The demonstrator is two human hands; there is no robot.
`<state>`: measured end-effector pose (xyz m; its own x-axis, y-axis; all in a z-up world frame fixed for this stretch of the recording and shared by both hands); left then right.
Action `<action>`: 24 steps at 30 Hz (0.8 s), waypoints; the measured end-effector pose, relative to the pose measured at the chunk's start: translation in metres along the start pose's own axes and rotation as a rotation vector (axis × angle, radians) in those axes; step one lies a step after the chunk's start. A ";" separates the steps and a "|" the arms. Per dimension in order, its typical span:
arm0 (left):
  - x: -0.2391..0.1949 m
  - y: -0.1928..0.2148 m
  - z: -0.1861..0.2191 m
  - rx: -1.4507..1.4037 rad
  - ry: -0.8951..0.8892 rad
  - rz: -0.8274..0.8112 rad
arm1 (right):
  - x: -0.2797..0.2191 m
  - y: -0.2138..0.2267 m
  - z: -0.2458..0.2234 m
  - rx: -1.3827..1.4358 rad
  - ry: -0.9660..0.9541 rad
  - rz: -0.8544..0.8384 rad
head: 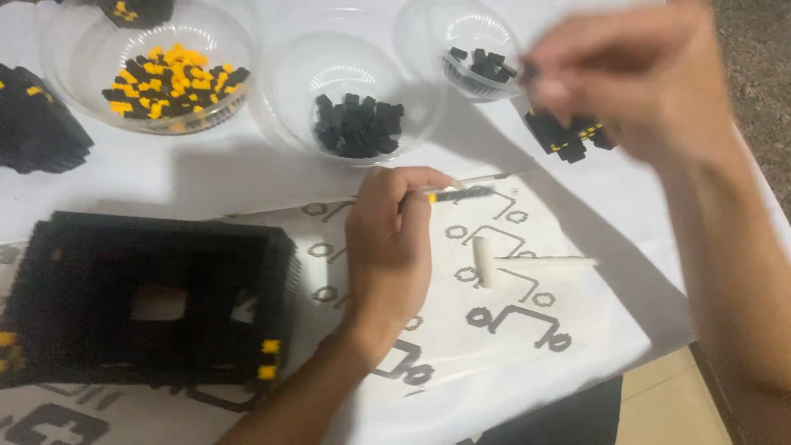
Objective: The person assembles a small structure using black and yellow interlocking plastic bricks. They connect individual pieces into a linear segment and then attach it to a larger, partially built black frame. The person uses a white plastic hammer to tap the bricks into place, ensuring a secure fit.
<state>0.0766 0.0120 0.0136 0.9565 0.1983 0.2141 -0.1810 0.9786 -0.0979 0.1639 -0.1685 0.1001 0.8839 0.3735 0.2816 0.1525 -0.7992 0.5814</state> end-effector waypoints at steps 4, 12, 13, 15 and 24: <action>0.000 -0.007 0.004 0.115 -0.108 -0.066 | -0.029 -0.011 0.040 0.473 0.123 -0.077; 0.000 -0.005 -0.022 -0.133 0.410 -0.038 | -0.039 -0.033 0.057 0.497 -0.067 -0.101; 0.002 -0.006 -0.019 -0.130 0.410 -0.040 | -0.040 -0.034 0.057 0.500 -0.066 -0.099; 0.000 -0.004 -0.020 -0.065 0.520 -0.025 | -0.041 -0.041 0.055 0.548 -0.085 -0.142; 0.002 -0.005 -0.016 -0.170 0.448 -0.006 | -0.045 -0.054 0.056 0.733 -0.273 -0.135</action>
<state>0.0828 0.0061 -0.0010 0.9686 0.1126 -0.2215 -0.1706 0.9495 -0.2635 0.1408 -0.1690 0.0131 0.8999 0.4361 -0.0082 0.4341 -0.8973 -0.0799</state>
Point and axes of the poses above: each hand's wrist, its own x-axis towards the middle knuckle, its own y-axis out of the back of the hand, z = x × y, the point moved 8 cm from there along x, towards the middle knuckle, and after that the axes turned 9 degrees about -x, right-handed, at the moved point
